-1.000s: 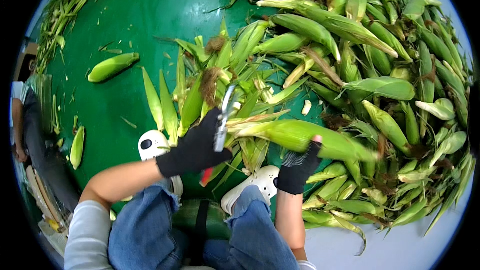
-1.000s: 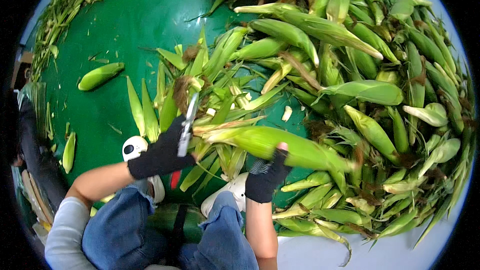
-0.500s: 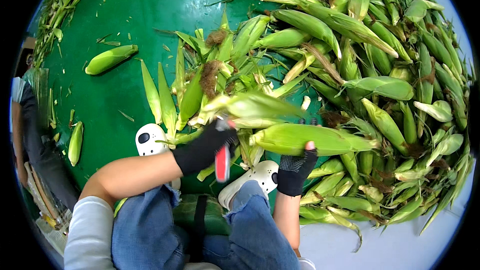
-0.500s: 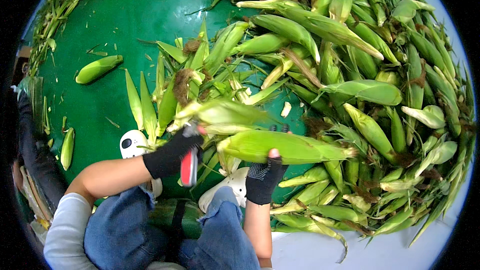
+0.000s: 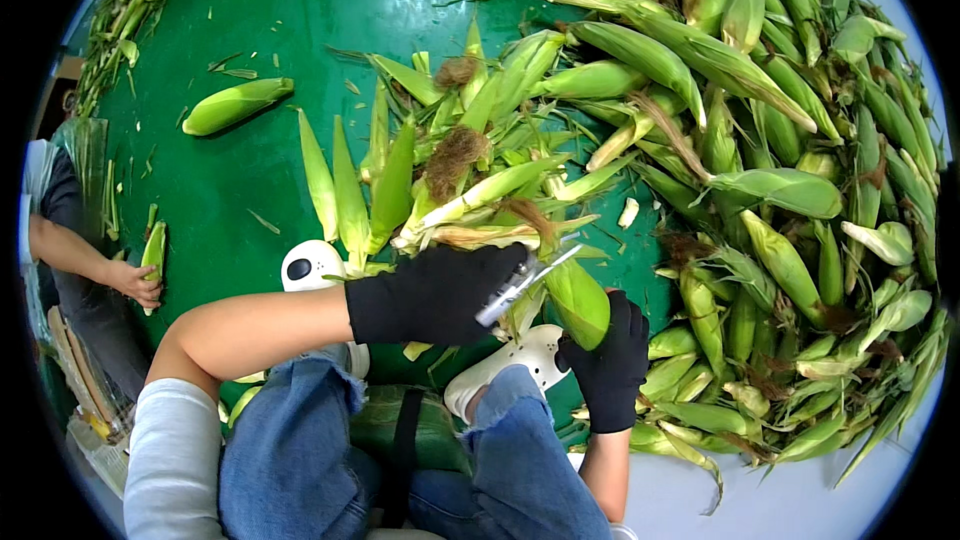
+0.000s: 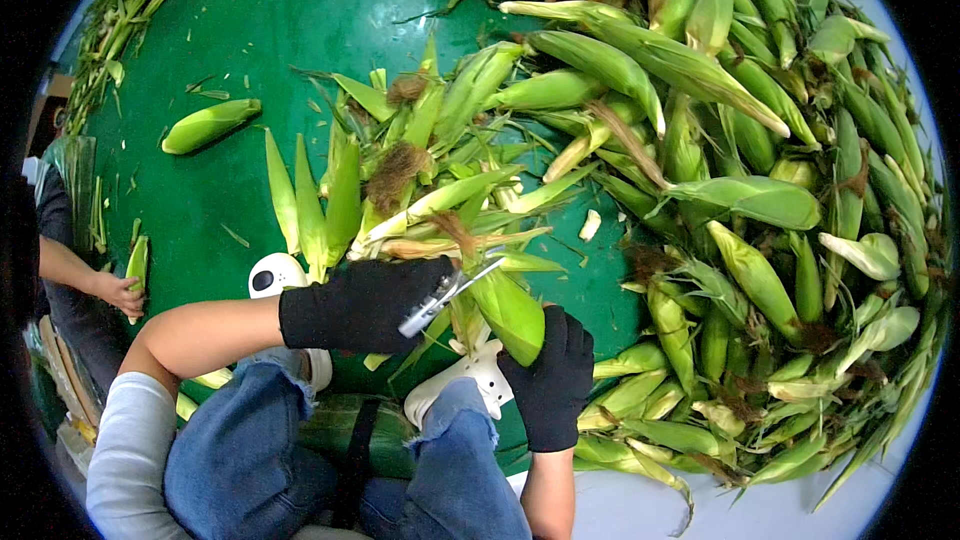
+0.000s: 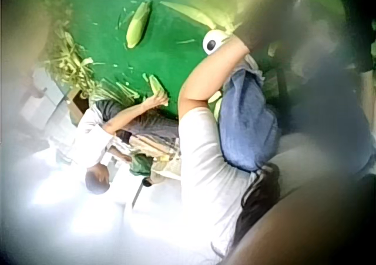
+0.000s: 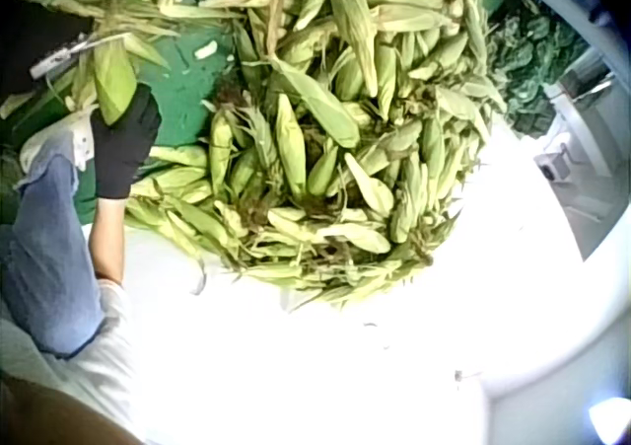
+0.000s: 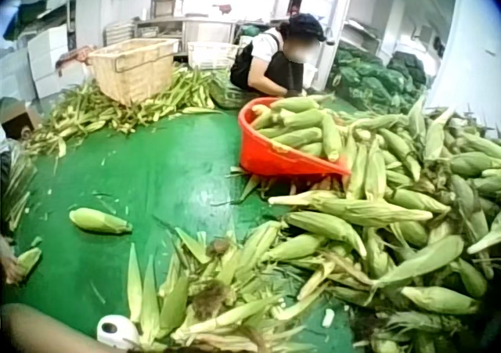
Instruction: The person sits on a green floor and uses shears to trim the husks and silks off corn cobs. They pick up cobs from a large pile, cut the ends, and place the trimmed cobs into a red basket while discarding the husks.
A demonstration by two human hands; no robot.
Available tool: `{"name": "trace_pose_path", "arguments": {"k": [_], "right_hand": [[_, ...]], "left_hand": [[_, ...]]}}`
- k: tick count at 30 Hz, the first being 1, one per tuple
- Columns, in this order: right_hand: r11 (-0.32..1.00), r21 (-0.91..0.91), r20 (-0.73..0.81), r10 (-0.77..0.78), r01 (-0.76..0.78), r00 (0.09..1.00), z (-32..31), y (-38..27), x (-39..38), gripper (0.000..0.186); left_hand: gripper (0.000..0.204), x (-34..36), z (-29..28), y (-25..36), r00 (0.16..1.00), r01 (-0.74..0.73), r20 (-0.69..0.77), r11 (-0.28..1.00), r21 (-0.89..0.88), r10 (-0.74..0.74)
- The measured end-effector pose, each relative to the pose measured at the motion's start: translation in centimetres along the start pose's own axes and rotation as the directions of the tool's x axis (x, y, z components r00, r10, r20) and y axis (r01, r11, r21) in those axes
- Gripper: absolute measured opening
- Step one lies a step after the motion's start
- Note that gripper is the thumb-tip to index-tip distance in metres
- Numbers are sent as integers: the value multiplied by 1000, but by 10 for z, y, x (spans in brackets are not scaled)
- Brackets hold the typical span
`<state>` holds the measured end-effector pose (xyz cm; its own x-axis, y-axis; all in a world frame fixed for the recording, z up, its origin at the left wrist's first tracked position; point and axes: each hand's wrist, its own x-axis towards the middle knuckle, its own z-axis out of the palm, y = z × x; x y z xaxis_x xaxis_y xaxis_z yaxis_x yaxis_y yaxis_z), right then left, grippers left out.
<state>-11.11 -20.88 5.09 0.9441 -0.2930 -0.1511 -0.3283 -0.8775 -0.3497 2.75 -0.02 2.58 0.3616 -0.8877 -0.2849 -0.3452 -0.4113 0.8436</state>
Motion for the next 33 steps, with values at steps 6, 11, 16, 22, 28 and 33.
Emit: {"name": "trace_pose_path", "arguments": {"k": [6, 11, 16, 22, 28, 33], "right_hand": [[822, 520, 87, 221, -234, 971, 18, 32, -7, 73], [458, 889, 56, -56, -24, 997, 76, -21, 9, 76], [524, 850, 286, -375, -53, 882, 41, -7, 14, 70], [727, -635, -402, -22, -261, 915, -67, 240, 93, 64], [468, -808, -278, 234, -359, 932, -160, 283, 131, 72], [850, -494, -38, -234, 185, 972, -71, 144, 96, 77]], "left_hand": [[89, -14, -22, -23, 931, 246, 257, 965, 88, -260], [117, -27, -1, -2, 943, 334, 36, 942, -46, -332], [112, -77, -25, -53, 919, 275, -183, 899, -341, -350], [86, -313, 12, -211, 627, 774, -490, 558, 299, -606], [83, -416, 68, -302, 409, 839, -617, 544, -36, -672], [56, -214, 2, -148, 626, 299, -534, 807, -509, -569]]}}
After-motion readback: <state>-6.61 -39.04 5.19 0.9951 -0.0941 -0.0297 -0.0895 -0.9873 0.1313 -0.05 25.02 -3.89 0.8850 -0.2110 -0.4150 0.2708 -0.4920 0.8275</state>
